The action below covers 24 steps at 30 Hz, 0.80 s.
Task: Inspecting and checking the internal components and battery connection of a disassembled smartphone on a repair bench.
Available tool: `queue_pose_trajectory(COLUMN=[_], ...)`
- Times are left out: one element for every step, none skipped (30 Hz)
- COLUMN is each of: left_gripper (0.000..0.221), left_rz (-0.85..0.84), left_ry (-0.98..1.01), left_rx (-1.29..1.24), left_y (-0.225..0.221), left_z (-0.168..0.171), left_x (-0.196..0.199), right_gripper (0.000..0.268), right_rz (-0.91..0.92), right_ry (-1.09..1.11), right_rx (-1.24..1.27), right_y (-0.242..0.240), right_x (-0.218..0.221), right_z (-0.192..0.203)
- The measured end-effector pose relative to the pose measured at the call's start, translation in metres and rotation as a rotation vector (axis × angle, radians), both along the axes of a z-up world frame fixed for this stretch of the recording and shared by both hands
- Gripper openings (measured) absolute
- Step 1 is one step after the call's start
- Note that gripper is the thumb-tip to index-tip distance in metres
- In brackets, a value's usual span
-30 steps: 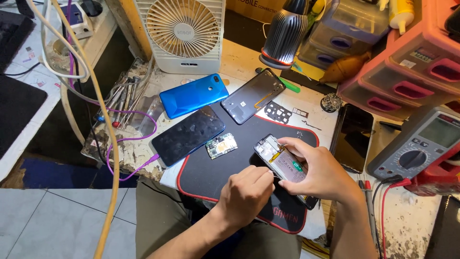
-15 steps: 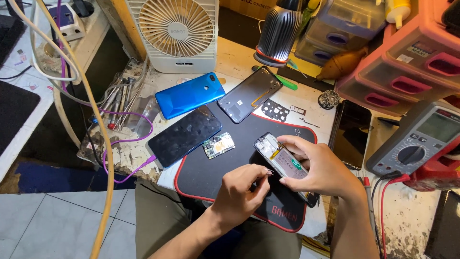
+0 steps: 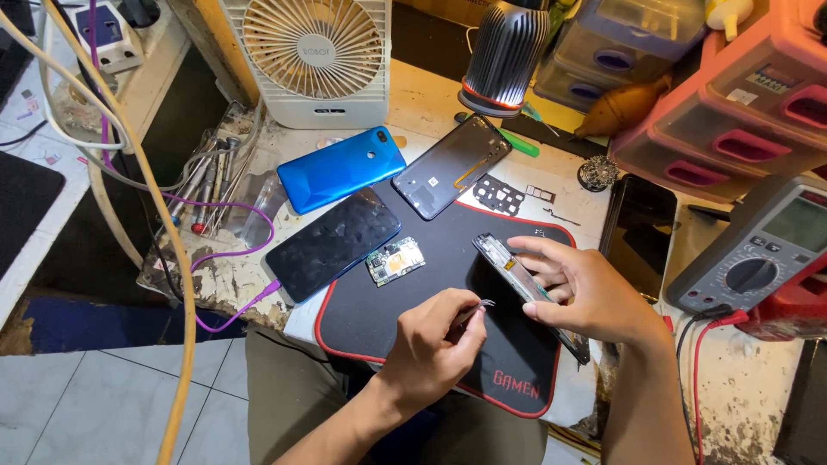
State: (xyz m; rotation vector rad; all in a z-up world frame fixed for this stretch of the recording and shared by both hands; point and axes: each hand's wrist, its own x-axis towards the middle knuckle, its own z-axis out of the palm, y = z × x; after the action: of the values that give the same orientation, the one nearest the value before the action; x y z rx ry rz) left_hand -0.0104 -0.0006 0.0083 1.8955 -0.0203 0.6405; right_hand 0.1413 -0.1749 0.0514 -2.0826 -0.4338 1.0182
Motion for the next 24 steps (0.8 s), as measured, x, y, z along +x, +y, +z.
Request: queue_pose_trajectory(left_gripper=[0.003,0.003,0.003,0.003,0.004,0.004,0.004,0.004,0.004,0.004,0.005,0.006,0.006,0.006,0.007,0.007,0.006,0.005,0.005,0.004,0.005,0.005,0.007,0.01], left_rz=[0.0,-0.001,-0.003,-0.003,-0.001,0.0,0.003,-0.004,-0.009,-0.007,-0.001,0.004,0.005,-0.003,-0.012,-0.012,-0.004,0.003,0.003,-0.015,-0.032,-0.032,-0.03,-0.029], left_ry=[0.001,0.003,0.005,0.006,0.007,0.007,0.008,0.021,0.033,0.033,-0.007,-0.048,-0.048,-0.086,-0.124,-0.124,-0.15,-0.176,-0.174,-0.197,-0.222,-0.222,-0.218,-0.215], left_rx=[0.0,0.003,0.005,0.004,0.002,-0.001,-0.001,-0.009,-0.018,-0.017,0.029,0.075,0.076,0.17,0.264,0.264,0.312,0.36,0.362,0.381,0.401,0.404,0.417,0.43], left_y=[0.0,0.001,0.001,0.0,0.0,0.0,0.001,0.001,0.002,0.002,0.002,0.001,0.003,0.005,0.007,0.007,0.008,0.009,0.01,0.01,0.011,0.012,0.012,0.012], left_z=[0.0,0.0,0.0,-0.001,-0.002,-0.002,-0.002,-0.002,-0.002,-0.002,-0.003,-0.004,-0.002,0.0,0.002,0.001,0.0,-0.001,0.0,0.0,0.001,0.002,0.002,0.003], left_x=[0.0,0.001,0.001,0.0,0.001,0.001,0.0,0.0,0.0,0.001,0.002,0.002,0.003,0.003,0.003,0.005,0.006,0.007,0.008,0.009,0.011,0.011,0.012,0.012], right_gripper=[0.078,0.078,0.078,0.078,0.079,0.081,0.081,0.083,0.085,0.085,0.087,0.089,0.089,0.088,0.087,0.087,0.089,0.091,0.091,0.092,0.094,0.094,0.092,0.091], right_rz=[0.0,0.002,0.005,0.004,0.009,0.014,0.017,0.021,0.026,0.028,0.021,0.014,0.015,0.018,0.019,0.018,0.016,0.014,0.014,0.021,0.027,0.028,0.046,0.065], right_ry=[0.001,-0.002,-0.005,-0.004,-0.004,-0.004,-0.003,-0.041,-0.08,-0.08,-0.082,-0.084,-0.084,-0.092,-0.1,-0.1,-0.103,-0.107,-0.105,-0.107,-0.111,-0.112,-0.132,-0.153], right_rx=[0.0,-0.008,-0.017,-0.018,-0.023,-0.028,-0.028,-0.079,-0.13,-0.13,-0.157,-0.183,-0.183,-0.193,-0.204,-0.204,-0.202,-0.201,-0.2,-0.205,-0.208,-0.205,-0.175,-0.145], right_y=[0.0,0.0,-0.001,0.0,0.002,0.003,0.004,0.005,0.006,0.008,0.01,0.011,0.012,0.013,0.013,0.014,0.014,0.014,0.014,0.015,0.016,0.016,0.015,0.014], right_x=[0.001,0.001,0.001,0.001,0.0,0.0,-0.001,-0.002,-0.003,-0.004,-0.005,-0.006,-0.007,-0.008,-0.009,-0.009,-0.009,-0.009,-0.01,-0.011,-0.011,-0.011,-0.011,-0.011], right_z=[0.0,0.0,-0.001,0.001,0.002,0.004,0.004,0.005,0.006,0.009,0.011,0.013,0.014,0.015,0.017,0.016,0.016,0.015,0.016,0.017,0.019,0.018,0.017,0.016])
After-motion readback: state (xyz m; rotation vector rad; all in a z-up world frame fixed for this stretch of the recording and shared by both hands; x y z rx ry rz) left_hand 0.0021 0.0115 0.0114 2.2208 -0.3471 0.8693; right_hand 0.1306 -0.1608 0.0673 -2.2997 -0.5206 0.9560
